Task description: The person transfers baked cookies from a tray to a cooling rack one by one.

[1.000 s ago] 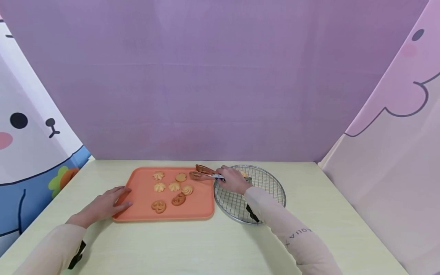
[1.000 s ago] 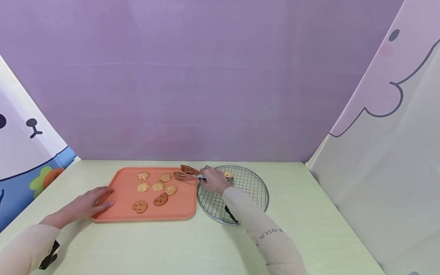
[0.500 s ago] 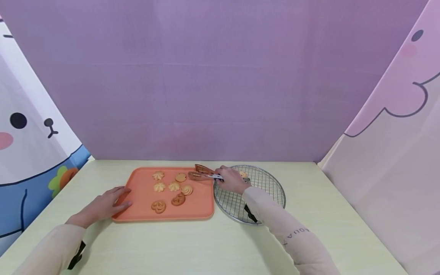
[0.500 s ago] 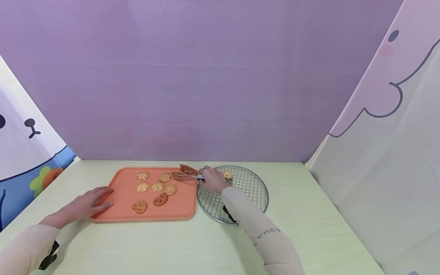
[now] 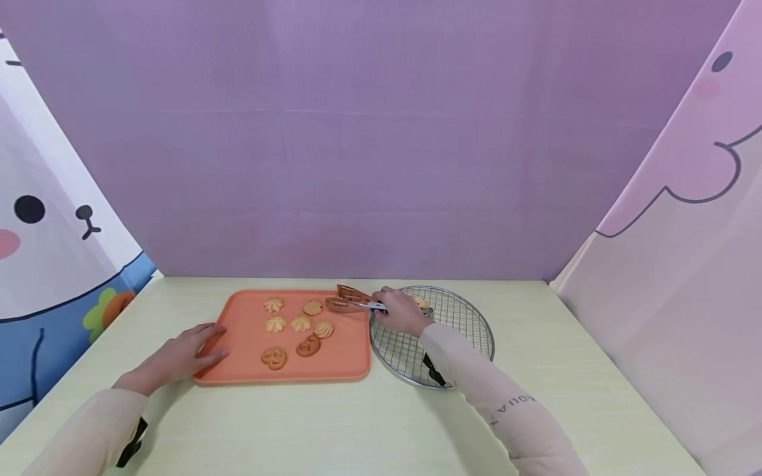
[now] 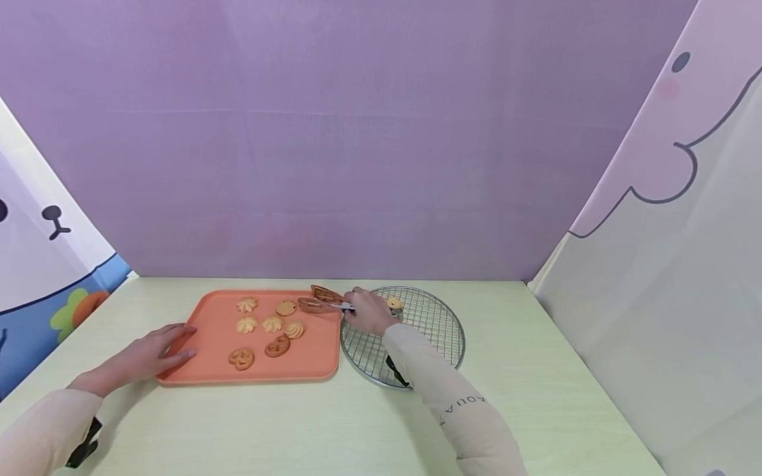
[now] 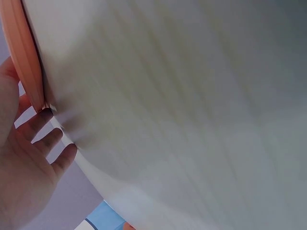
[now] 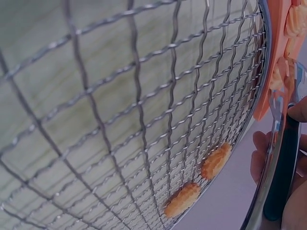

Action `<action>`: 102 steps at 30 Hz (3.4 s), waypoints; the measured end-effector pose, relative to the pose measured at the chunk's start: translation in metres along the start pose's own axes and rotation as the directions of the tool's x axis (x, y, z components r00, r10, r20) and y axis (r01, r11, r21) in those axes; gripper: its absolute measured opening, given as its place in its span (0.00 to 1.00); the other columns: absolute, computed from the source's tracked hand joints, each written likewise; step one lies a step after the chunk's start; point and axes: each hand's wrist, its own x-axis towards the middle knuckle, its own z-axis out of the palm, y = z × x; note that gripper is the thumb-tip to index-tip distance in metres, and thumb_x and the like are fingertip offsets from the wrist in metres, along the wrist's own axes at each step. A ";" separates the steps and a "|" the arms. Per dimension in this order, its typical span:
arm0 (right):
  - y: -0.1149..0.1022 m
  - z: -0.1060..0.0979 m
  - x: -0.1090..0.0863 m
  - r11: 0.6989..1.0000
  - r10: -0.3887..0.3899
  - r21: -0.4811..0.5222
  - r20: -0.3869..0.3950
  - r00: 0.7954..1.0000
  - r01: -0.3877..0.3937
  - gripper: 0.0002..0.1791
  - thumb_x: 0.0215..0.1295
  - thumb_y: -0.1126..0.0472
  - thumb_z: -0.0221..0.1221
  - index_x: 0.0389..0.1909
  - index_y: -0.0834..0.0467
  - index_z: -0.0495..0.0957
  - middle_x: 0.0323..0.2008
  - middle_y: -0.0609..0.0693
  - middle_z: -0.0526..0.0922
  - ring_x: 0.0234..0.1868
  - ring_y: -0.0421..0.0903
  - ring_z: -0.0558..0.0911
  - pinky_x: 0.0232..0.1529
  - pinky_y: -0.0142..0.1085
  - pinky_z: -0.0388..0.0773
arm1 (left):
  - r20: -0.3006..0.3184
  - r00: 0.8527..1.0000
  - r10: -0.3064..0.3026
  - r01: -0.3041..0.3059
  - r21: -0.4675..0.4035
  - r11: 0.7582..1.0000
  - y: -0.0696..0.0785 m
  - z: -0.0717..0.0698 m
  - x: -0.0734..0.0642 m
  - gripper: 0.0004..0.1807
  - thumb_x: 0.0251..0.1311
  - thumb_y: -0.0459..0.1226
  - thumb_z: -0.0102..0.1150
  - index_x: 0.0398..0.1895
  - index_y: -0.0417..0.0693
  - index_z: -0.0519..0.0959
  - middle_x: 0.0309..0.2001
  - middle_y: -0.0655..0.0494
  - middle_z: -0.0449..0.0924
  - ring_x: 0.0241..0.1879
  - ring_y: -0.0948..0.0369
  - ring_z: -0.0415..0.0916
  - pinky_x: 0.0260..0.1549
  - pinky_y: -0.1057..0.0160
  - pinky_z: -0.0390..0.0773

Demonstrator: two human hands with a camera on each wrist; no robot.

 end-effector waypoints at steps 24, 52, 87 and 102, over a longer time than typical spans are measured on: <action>0.006 0.000 -0.003 1.000 0.008 -0.015 -0.004 1.000 -0.008 0.17 0.60 0.61 0.57 0.50 0.60 0.76 0.36 0.52 0.79 0.27 0.40 0.73 0.25 0.31 0.72 | -0.023 0.999 0.045 -0.045 0.011 0.999 -0.003 -0.001 0.000 0.38 0.55 0.56 0.54 0.59 0.36 0.66 0.59 0.29 0.63 0.56 0.33 0.61 0.49 0.34 0.66; 0.009 -0.001 -0.010 0.999 0.014 0.030 -0.021 1.000 -0.014 0.17 0.59 0.64 0.55 0.50 0.61 0.75 0.35 0.52 0.78 0.27 0.40 0.71 0.26 0.31 0.71 | -0.045 0.998 0.042 -0.041 0.022 0.999 -0.005 0.003 0.001 0.38 0.55 0.57 0.55 0.59 0.36 0.66 0.58 0.29 0.64 0.55 0.33 0.62 0.47 0.33 0.67; 0.027 -0.035 -0.042 0.995 0.052 0.087 -0.053 0.997 -0.048 0.21 0.59 0.64 0.57 0.54 0.63 0.73 0.46 0.53 0.79 0.29 0.38 0.74 0.29 0.31 0.73 | -0.029 0.998 0.053 -0.052 0.018 0.998 -0.005 0.001 0.000 0.39 0.55 0.57 0.55 0.59 0.36 0.66 0.58 0.29 0.63 0.56 0.33 0.61 0.47 0.34 0.67; 0.052 -0.053 -0.073 0.990 0.129 0.061 -0.045 0.991 -0.126 0.23 0.60 0.63 0.56 0.57 0.65 0.70 0.54 0.61 0.74 0.19 0.37 0.68 0.21 0.30 0.67 | -0.009 0.999 0.039 -0.039 0.006 0.999 -0.006 0.001 0.002 0.38 0.55 0.57 0.54 0.59 0.37 0.66 0.59 0.29 0.63 0.56 0.33 0.61 0.48 0.33 0.67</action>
